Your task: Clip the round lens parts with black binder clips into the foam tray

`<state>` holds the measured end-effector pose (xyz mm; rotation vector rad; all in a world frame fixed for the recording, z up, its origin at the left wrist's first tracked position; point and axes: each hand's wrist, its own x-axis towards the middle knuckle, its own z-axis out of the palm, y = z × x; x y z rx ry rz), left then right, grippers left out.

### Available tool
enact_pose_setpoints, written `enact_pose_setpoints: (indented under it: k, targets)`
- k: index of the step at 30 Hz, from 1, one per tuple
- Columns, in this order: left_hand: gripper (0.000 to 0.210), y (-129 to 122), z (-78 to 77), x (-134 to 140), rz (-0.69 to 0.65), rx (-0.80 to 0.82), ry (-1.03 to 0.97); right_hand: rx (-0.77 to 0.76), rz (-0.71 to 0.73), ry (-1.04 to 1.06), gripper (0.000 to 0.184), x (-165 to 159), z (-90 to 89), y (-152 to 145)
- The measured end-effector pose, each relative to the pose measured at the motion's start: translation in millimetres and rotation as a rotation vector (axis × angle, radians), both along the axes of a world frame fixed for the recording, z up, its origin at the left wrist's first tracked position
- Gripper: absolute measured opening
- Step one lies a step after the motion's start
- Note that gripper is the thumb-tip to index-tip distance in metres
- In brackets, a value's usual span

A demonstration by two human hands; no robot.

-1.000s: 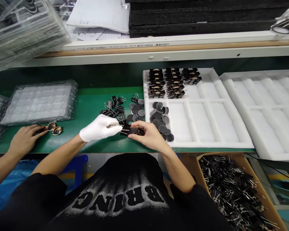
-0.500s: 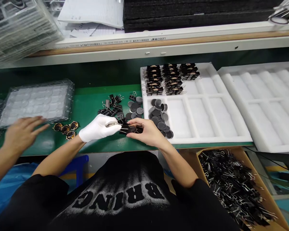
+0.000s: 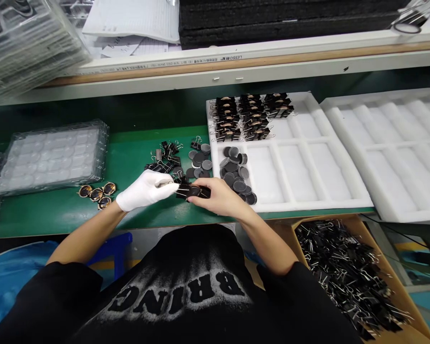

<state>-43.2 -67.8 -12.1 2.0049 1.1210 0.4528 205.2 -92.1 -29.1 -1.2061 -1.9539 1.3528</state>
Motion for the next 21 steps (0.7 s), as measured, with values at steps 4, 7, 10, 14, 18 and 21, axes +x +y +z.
enact_pose_setpoints:
  k: [4,7,10,14,18,21]
  targets:
    - [0.051,-0.6,0.1,1.1,0.001,0.005,0.018,-0.026,0.004,-0.008,0.015,-0.8,2.3,0.5]
    - [0.050,-0.8,2.3,1.3,0.016,-0.008,0.048,-0.035,-0.008,-0.009,0.014,-0.5,1.5,0.5]
    - [0.043,-2.3,5.4,0.9,0.005,-0.021,0.089,0.013,-0.028,-0.029,0.012,1.1,1.8,-2.5]
    - [0.044,-9.6,2.4,6.2,0.103,-0.201,-0.057,0.324,-0.145,-0.056,0.005,0.0,-0.9,-9.6]
    - [0.065,-20.1,-3.0,20.7,0.254,-0.593,-0.276,1.037,-0.179,-0.146,0.021,-4.8,-10.7,-12.4]
    - [0.054,-25.6,1.7,27.8,0.212,-0.555,-0.314,1.347,-0.223,-0.260,0.034,-1.8,-15.8,-12.5]
